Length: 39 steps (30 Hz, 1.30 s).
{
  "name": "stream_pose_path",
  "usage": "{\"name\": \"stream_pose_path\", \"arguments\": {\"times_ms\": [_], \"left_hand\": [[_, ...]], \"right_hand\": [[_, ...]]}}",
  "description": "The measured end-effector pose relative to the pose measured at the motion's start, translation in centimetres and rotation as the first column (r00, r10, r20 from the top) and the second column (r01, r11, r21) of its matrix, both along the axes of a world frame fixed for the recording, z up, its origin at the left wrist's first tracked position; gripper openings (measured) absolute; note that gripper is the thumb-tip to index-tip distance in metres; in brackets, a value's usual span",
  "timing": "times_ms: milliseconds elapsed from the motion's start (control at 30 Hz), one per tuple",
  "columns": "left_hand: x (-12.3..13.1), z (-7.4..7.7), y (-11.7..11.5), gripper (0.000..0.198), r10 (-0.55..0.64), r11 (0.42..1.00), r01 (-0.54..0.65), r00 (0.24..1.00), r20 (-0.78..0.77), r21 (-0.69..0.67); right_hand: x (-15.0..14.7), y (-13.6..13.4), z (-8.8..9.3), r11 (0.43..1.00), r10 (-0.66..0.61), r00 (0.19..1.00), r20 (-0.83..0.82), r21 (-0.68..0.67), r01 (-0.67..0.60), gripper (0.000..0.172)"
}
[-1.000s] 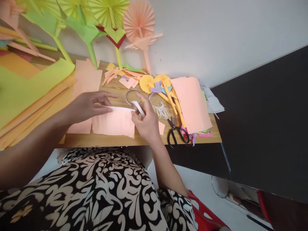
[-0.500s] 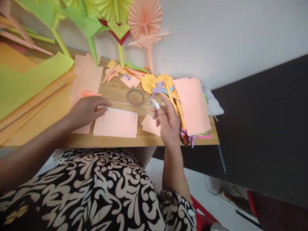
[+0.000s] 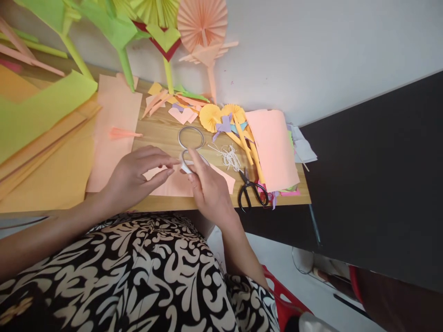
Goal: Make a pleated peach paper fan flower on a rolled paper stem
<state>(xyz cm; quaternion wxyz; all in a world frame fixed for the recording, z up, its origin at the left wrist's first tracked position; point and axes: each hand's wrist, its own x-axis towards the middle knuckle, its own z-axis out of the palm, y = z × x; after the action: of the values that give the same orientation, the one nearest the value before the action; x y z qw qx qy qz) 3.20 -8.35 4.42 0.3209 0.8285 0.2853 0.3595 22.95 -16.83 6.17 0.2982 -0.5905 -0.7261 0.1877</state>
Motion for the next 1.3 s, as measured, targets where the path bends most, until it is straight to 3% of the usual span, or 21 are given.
{"name": "stream_pose_path", "arguments": {"times_ms": [200,433,600,733,1033,1300], "left_hand": [[0.3,0.0,-0.2,0.018,-0.008,0.997,0.010,1.000,0.030,-0.079],[0.3,0.5,-0.3,0.016,0.036,0.953,-0.028,0.999,0.023,-0.302],[-1.4,0.9,0.2,0.016,0.092,0.923,-0.104,0.995,-0.049,-0.371],[-3.7,0.9,0.2,0.018,0.119,0.897,-0.151,0.988,-0.101,-0.416],[-9.5,-0.8,-2.4,0.018,0.171,0.903,-0.293,0.916,-0.364,-0.313],[-8.5,-1.0,-4.8,0.020,0.192,0.936,-0.296,0.883,-0.429,-0.191]], "right_hand": [[-0.5,0.0,-0.1,1.000,-0.017,0.988,0.152,0.019,0.014,0.057],[-1.1,-0.3,0.3,0.998,-0.031,0.974,0.224,0.066,0.017,0.045],[0.0,-1.4,1.9,0.985,-0.048,0.958,0.284,0.171,-0.001,0.025],[1.3,-2.9,2.8,0.984,0.066,0.947,0.314,0.137,-0.114,0.029],[5.1,-6.1,2.6,0.952,0.307,0.910,0.279,-0.111,-0.287,0.049],[5.7,-6.1,2.4,0.914,0.407,0.809,0.424,-0.202,-0.353,0.050]]}}
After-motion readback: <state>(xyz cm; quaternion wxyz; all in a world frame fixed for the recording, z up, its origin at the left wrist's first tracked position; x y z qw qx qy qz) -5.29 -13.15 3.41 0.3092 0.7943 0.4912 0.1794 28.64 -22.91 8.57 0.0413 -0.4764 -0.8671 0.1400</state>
